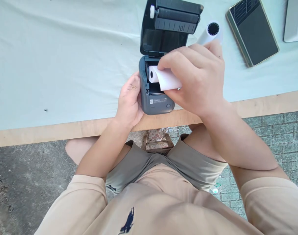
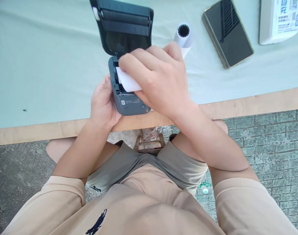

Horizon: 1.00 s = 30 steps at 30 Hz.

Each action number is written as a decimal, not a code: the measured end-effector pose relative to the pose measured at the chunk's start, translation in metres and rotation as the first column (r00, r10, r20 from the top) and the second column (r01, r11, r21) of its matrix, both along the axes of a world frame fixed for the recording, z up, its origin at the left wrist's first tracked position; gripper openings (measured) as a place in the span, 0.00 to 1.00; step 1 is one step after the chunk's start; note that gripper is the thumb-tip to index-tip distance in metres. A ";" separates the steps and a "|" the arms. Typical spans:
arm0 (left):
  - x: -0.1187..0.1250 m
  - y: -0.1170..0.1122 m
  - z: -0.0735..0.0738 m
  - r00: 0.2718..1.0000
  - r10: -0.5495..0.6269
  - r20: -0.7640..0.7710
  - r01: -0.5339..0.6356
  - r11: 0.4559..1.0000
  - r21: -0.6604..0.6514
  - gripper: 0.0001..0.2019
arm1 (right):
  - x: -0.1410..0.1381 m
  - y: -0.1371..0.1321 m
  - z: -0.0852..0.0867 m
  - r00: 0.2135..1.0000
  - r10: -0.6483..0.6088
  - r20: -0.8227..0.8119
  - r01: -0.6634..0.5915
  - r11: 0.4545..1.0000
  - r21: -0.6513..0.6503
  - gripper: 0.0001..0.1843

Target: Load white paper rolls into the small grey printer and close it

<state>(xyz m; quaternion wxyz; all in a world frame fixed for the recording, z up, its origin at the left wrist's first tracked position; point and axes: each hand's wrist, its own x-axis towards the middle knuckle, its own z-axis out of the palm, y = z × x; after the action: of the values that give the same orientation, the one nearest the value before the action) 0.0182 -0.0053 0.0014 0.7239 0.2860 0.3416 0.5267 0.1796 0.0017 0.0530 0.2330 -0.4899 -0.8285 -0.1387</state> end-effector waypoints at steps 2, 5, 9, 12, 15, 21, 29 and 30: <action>0.000 0.000 0.000 1.000 -0.004 0.013 0.004 1.000 -0.004 0.13 | -0.001 0.001 0.000 0.999 -0.023 0.034 0.024 0.999 -0.032 0.07; 0.001 0.000 0.000 1.000 -0.005 0.020 0.005 1.000 0.004 0.13 | -0.005 0.002 0.002 0.995 -0.060 0.079 0.070 0.990 -0.121 0.08; 0.000 0.000 0.001 1.000 -0.014 0.021 0.014 1.000 -0.005 0.13 | -0.006 0.003 0.004 0.988 -0.102 0.112 0.123 0.971 -0.206 0.10; 0.000 0.000 0.002 1.000 -0.017 0.022 0.018 1.000 -0.007 0.13 | -0.003 0.001 0.005 0.996 -0.046 0.079 0.061 0.977 -0.202 0.09; 0.000 0.000 0.003 1.000 -0.002 -0.014 0.002 1.000 -0.008 0.14 | 0.001 -0.003 0.004 0.998 0.059 0.006 -0.059 0.995 -0.085 0.09; 0.000 -0.001 0.009 0.999 -0.022 -0.025 0.021 0.999 -0.035 0.15 | 0.005 -0.015 -0.005 0.970 0.242 -0.007 -0.242 0.970 -0.010 0.07; -0.003 0.003 -0.005 0.997 -0.052 0.054 0.051 0.999 0.018 0.13 | -0.001 -0.024 -0.019 0.917 0.369 -0.153 -0.358 0.929 0.100 0.07; -0.003 0.004 -0.006 0.997 -0.049 0.054 0.048 0.999 0.014 0.12 | -0.002 -0.025 -0.019 0.919 0.360 -0.160 -0.347 0.932 0.105 0.08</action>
<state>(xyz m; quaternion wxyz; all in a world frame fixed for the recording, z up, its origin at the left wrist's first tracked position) 0.0152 -0.0016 -0.0048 0.7437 0.2843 0.3117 0.5186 0.1773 -0.0230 0.0337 0.3447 -0.3336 -0.8737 -0.0811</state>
